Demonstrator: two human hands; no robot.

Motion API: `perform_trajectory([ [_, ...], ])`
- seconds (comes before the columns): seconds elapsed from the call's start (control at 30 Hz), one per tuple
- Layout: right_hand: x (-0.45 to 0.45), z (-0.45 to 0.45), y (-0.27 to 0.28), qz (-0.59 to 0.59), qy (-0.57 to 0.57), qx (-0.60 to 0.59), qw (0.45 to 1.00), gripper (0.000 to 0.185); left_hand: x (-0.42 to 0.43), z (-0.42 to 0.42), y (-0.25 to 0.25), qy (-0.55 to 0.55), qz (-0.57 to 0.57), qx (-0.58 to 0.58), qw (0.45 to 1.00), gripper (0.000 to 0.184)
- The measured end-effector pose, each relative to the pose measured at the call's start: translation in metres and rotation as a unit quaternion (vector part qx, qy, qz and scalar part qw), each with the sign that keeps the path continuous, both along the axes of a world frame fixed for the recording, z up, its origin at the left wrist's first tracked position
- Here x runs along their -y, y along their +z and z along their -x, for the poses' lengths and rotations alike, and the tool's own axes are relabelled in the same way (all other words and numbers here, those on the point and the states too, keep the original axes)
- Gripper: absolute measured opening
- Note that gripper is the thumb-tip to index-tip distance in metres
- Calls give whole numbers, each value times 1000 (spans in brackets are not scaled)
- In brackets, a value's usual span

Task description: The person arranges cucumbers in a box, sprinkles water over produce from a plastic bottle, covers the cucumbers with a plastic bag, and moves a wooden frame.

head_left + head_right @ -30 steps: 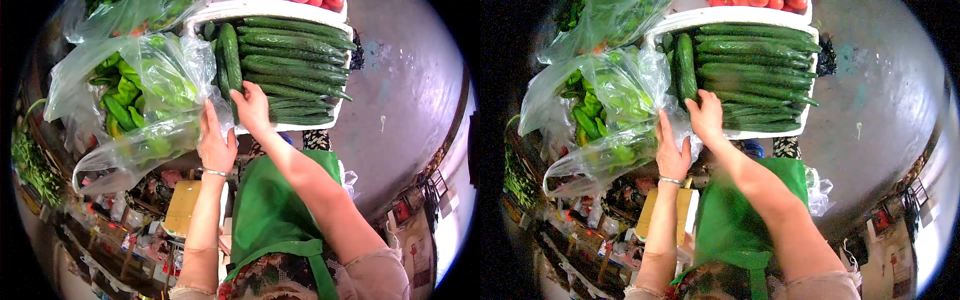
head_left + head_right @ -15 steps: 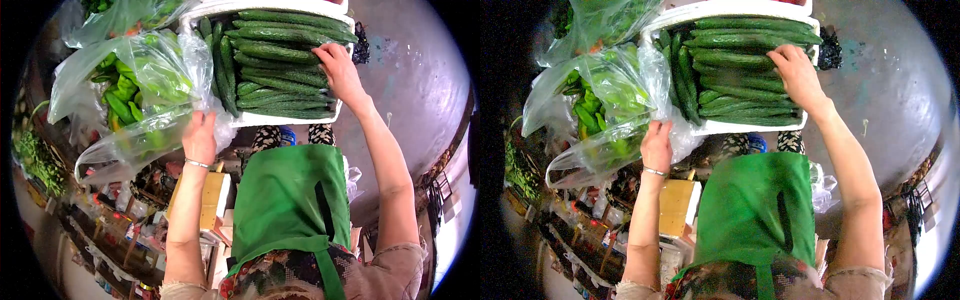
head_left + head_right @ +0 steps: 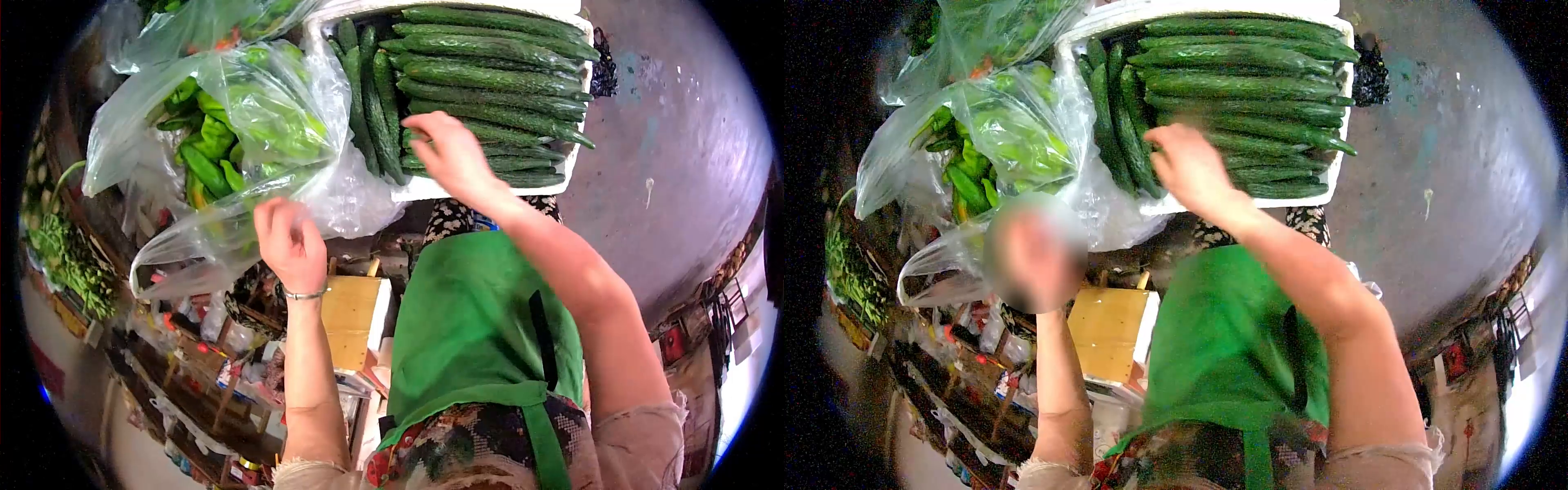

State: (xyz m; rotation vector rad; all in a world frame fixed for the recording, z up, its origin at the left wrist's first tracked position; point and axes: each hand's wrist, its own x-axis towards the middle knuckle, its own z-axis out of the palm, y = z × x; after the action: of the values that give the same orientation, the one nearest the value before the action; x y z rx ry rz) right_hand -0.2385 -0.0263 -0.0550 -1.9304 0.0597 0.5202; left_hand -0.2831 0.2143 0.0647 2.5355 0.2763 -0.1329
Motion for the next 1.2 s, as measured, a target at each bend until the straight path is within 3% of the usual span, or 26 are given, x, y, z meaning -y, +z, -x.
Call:
perform_trajectory([
  [0.13,-77,-18,-27,59,-107,-44,992,39,0,1,7,11,16,-24,1000,21],
  [0.27,-115,-32,-27,192,-98,-100,971,40,-4,5,7,-62,-1,41,997,25],
  [0.43,-127,-27,-29,174,-163,-139,961,41,0,5,14,-64,26,29,997,28],
  [0.53,-116,-11,-24,56,-225,-150,961,39,-8,15,8,-60,48,25,997,29],
  [0.63,-95,22,-38,-283,-322,-157,889,32,-4,11,20,-61,55,-36,996,30],
  [0.73,-57,36,-11,-317,-313,-175,878,39,-20,25,3,-49,104,-34,993,34],
  [0.83,-10,30,15,-235,-213,-168,933,43,-36,47,-19,-44,93,-79,992,40],
  [0.93,36,7,34,-9,-73,-38,997,52,6,23,10,-107,46,-33,993,50],
  [1.07,87,-52,52,173,63,145,972,55,50,42,4,-205,-11,-17,978,60],
  [1.13,100,-80,56,219,113,182,952,55,77,48,9,-227,-12,-12,974,63],
  [1.2,107,-105,55,233,187,136,945,56,98,61,11,-226,-42,-42,972,60],
])
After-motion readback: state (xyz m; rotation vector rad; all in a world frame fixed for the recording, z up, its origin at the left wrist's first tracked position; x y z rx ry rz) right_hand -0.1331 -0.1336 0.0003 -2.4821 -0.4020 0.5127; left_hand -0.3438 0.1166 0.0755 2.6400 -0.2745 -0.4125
